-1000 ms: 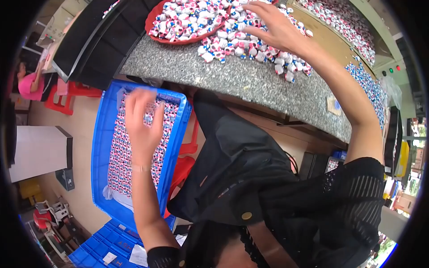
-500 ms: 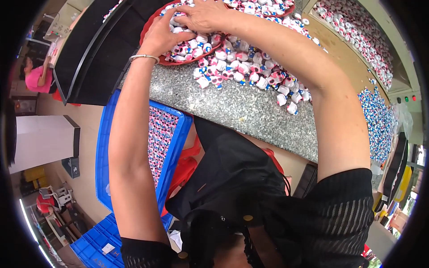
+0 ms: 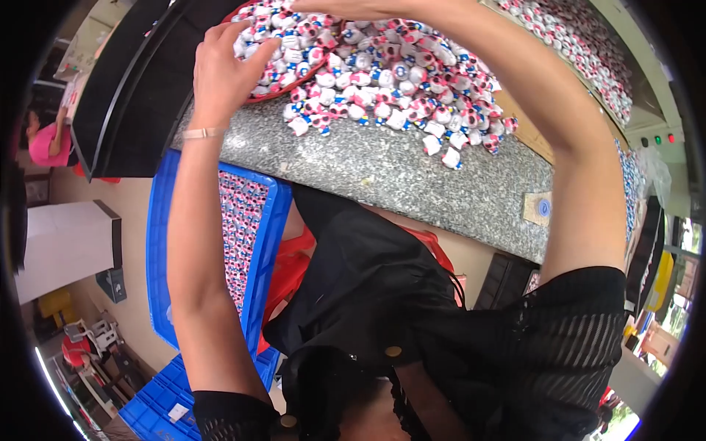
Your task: Sorting small toy figurines and packing them into a plastic bin lined with paper.
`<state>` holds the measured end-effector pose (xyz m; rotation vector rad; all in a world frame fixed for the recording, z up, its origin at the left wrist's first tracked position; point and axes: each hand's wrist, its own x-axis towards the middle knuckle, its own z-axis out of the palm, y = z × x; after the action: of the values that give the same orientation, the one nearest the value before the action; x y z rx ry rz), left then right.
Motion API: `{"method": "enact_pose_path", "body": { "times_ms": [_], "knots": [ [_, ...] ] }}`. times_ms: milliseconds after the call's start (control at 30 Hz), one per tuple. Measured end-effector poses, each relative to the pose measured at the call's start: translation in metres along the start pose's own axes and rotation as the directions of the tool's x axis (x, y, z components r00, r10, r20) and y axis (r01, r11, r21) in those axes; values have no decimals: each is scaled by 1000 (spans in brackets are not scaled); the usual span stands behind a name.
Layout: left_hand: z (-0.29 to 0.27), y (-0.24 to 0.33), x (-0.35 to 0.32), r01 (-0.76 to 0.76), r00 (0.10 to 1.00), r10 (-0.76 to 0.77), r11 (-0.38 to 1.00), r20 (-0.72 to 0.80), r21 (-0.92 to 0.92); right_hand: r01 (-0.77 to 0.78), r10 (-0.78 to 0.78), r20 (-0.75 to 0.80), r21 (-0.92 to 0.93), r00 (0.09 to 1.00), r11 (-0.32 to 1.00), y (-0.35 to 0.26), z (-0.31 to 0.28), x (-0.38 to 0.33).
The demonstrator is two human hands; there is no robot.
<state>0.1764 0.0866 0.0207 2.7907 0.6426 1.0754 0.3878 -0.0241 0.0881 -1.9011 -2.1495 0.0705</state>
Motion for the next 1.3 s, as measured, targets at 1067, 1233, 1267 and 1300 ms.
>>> {"method": "enact_pose_path", "body": {
  "times_ms": [1067,1233,1267,1300],
  "knots": [
    [115,135,78,485,873,-274,408,403,-774,-400,712,92,873,696,278,93,29,-52],
    [80,153,112,264,964,-187,738,187,-622,-240,718,166,971,676,2,88,5,-57],
    [68,167,114,277,961,-238,827,142,-489,-138,718,165,986,677,-97,85,4,-56],
    [56,173,116,297,955,-284,894,88,-336,-33,711,168,979,683,-199,80,5,-53]
  ]
}}
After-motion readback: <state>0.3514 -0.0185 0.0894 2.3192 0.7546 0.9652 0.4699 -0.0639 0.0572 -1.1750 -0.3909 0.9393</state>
